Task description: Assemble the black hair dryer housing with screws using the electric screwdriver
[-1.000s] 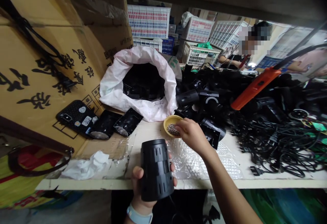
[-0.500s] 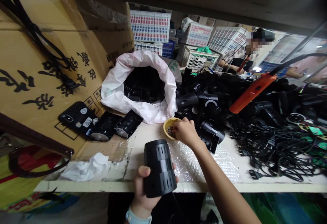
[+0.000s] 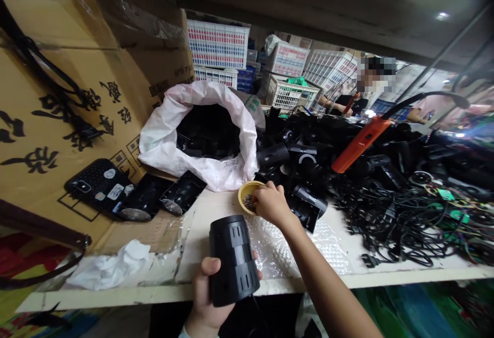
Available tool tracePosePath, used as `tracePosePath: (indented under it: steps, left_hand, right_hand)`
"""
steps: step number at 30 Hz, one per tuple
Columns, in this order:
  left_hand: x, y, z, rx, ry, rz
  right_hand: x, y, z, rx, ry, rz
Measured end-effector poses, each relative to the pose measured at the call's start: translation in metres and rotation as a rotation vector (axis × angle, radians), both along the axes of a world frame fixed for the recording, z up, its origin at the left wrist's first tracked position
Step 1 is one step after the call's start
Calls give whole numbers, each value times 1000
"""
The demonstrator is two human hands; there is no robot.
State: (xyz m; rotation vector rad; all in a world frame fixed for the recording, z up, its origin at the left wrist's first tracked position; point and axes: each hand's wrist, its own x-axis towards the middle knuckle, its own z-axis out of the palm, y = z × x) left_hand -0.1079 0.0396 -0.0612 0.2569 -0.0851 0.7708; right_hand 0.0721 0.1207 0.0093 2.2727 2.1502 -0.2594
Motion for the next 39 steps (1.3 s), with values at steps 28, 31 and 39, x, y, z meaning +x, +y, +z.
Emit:
tracePosePath:
  steps: [28,31,39]
  left_hand:
    - [13,-7,14,-309,494,223]
    - [15,-8,15,-372,552,229]
    - [18,-6,20,-467,667,322]
  right_hand:
    - [-23,-102,52,23,729,563]
    - [-27,-102,55,27,654,549]
    - [-26,-98,51,-15,695,461]
